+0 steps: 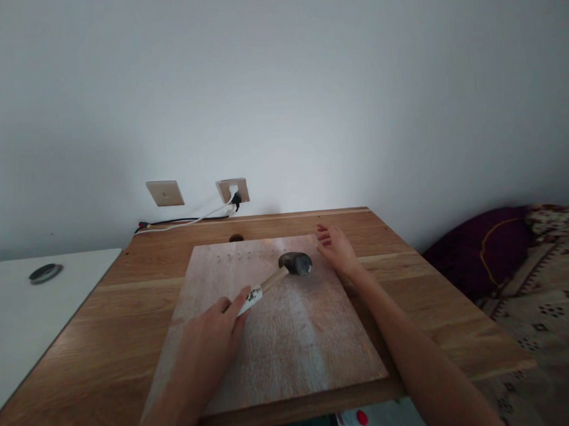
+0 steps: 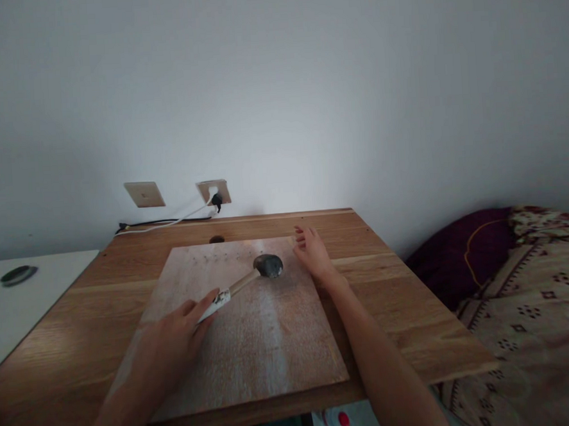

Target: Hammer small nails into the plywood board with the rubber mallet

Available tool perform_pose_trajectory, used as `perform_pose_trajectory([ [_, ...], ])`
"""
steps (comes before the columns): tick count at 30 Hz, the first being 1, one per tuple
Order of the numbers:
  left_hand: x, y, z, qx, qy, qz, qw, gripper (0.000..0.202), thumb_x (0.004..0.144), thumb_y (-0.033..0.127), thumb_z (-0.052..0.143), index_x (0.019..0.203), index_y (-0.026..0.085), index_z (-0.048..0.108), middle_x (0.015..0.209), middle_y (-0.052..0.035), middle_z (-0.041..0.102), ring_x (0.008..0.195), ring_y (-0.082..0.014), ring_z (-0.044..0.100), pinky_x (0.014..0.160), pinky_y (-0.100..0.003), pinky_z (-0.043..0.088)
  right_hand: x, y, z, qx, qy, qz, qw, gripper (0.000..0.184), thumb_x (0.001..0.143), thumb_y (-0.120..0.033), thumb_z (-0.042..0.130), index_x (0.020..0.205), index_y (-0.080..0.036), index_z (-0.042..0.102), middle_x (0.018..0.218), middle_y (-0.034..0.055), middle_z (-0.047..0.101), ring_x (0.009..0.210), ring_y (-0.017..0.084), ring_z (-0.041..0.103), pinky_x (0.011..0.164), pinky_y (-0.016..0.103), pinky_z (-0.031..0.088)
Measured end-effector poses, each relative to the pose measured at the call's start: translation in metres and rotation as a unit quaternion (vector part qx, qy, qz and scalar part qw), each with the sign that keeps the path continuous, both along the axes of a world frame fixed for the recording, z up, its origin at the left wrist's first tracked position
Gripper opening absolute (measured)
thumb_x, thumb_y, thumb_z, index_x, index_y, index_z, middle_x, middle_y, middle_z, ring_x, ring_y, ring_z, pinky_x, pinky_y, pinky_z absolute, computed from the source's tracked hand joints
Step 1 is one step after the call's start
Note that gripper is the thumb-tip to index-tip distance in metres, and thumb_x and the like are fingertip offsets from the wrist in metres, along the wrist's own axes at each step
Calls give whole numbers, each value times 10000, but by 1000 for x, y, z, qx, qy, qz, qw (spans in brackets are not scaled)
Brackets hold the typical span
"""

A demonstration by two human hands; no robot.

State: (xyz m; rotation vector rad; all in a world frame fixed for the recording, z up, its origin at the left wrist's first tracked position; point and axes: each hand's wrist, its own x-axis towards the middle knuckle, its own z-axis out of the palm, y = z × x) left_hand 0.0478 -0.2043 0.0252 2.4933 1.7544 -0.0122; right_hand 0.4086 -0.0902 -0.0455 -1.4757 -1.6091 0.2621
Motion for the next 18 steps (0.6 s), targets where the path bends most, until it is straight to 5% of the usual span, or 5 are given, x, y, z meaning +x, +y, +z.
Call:
perform_pose_trajectory([
  [10, 7, -44, -40, 130, 35, -113, 984, 845, 878, -101, 524, 1619, 304, 502, 1142, -99, 757, 977, -258, 756, 855, -402, 647, -4, -2, 3, -9, -20, -46, 999, 473, 818, -148, 607, 1286, -164, 667, 1239, 163, 661, 911, 250, 753, 828, 455, 690],
  [14, -6, -46, -44, 155, -40, -129, 979, 605, 970, 95, 607, 1543, 291, 593, 1229, -112, 760, 1081, -290, 738, 922, -454, 634, -4, -16, 15, -34, -50, -35, 998, 399, 857, -174, 617, 1248, -133, 688, 1178, 197, 708, 956, 305, 767, 816, 489, 684],
  [18, -66, -32, -41, 195, -92, -109, 970, 410, 1045, 407, 562, 1417, 285, 685, 1406, -116, 726, 1293, -335, 675, 1103, -538, 555, -12, -82, 30, -45, -95, 4, 995, 308, 912, -196, 646, 1213, -209, 711, 1163, 137, 780, 1121, 327, 752, 1026, 540, 606],
])
